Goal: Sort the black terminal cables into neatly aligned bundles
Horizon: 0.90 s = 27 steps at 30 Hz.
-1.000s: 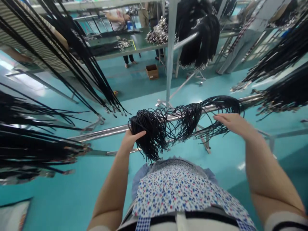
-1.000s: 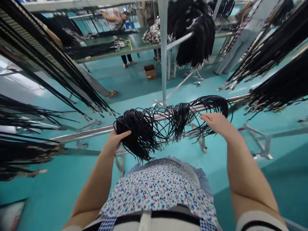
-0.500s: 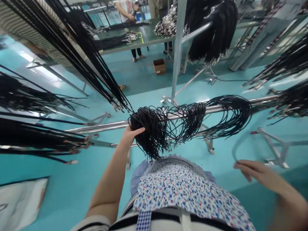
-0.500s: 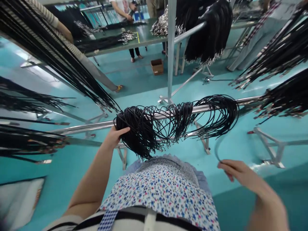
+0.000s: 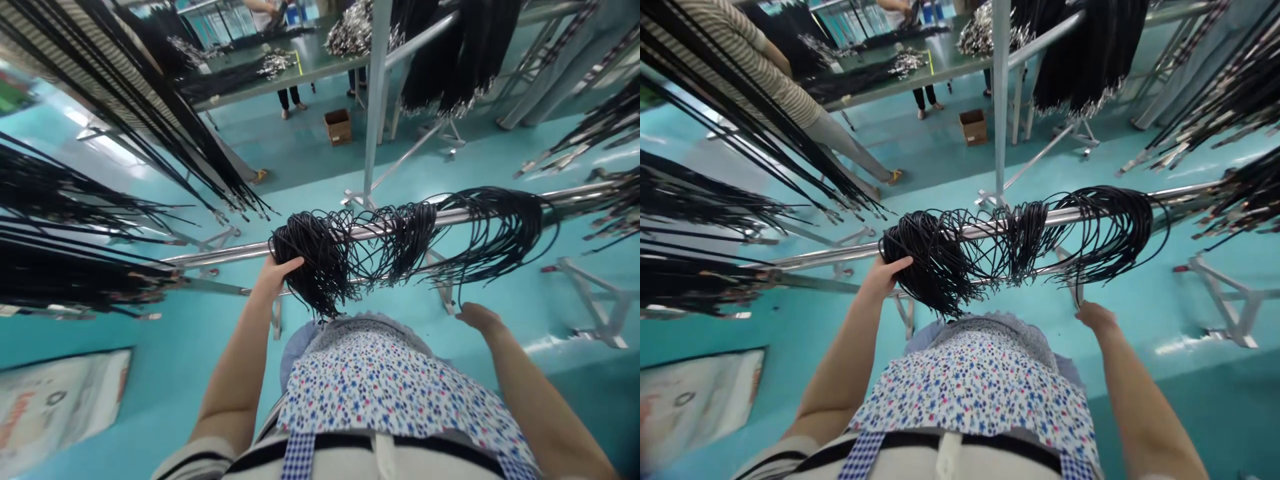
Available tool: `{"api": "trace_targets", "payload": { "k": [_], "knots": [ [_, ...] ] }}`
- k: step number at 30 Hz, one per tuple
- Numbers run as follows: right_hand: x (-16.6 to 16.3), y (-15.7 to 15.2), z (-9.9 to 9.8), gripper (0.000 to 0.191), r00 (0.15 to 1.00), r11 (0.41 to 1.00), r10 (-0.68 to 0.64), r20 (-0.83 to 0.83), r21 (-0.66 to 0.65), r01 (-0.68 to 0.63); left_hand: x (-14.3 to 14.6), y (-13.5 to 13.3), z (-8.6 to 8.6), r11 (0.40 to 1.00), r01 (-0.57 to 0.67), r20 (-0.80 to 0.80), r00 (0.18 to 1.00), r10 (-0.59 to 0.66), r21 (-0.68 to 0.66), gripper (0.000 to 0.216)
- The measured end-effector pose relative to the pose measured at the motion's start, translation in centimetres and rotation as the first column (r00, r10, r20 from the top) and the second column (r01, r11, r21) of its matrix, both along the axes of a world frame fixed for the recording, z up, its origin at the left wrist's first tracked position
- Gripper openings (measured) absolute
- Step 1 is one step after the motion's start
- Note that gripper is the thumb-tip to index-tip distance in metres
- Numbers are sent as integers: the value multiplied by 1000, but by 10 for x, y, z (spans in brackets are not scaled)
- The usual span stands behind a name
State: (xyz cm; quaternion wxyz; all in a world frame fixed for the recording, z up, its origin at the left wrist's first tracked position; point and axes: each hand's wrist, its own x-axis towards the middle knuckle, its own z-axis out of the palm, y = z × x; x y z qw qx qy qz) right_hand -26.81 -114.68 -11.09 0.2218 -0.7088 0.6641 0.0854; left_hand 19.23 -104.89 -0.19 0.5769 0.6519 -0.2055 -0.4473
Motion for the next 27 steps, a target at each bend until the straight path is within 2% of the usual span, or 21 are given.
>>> {"api": "trace_targets", "payload": {
  "k": [3,4,5,6,7,9,10,12,14,17,19,21,23,25,27],
  "knots": [
    [44,4,33,26,981,993,120,-155,16,-119,-6,4,-9,1000,-22,-53,998,23,19,52],
    [62,8,50,24,962,969,234,-144,-51,-243,-8,7,-12,999,-31,-64,997,32,12,52],
    [81,12,67,24,929,914,361,-78,-169,-369,-10,9,-16,999,-41,-69,997,41,-3,54],
    [101,15,84,25,850,805,526,34,-342,-485,-12,12,-20,998,-54,-71,996,52,-25,57],
    [121,16,98,27,732,677,673,107,-487,-552,-13,14,-23,997,-63,-69,996,60,-45,59],
    [161,13,115,33,521,465,845,120,-646,-605,-15,18,-27,998,-38,-56,998,35,-58,61],
    [178,9,117,35,452,390,887,92,-672,-630,-15,18,-28,999,-6,-40,999,4,-49,60],
    [204,-1,110,38,389,304,921,10,-642,-704,-14,19,-28,998,60,6,998,-60,-12,55],
    [213,-9,97,33,401,297,913,-73,-552,-779,-10,18,-26,996,90,62,994,-91,21,51],
    [200,-16,83,26,504,393,835,-221,-403,-827,0,19,-24,999,41,77,996,-41,1,47],
    [183,-20,83,25,535,461,771,-345,-277,-843,10,22,-22,997,-73,27,997,74,-24,46],
    [166,-27,88,25,488,494,756,-437,-108,-863,20,26,-20,982,-186,-3,983,186,-27,45],
    [149,-37,95,23,424,496,775,-469,36,-868,31,29,-17,973,-229,34,973,230,-17,43],
    [128,-50,101,23,393,477,787,-475,64,-877,39,30,-12,972,-235,104,966,235,-12,41],
    [102,-67,104,24,390,461,767,-509,14,-888,44,30,-7,970,-243,151,958,242,-8,40]
  ]
}}
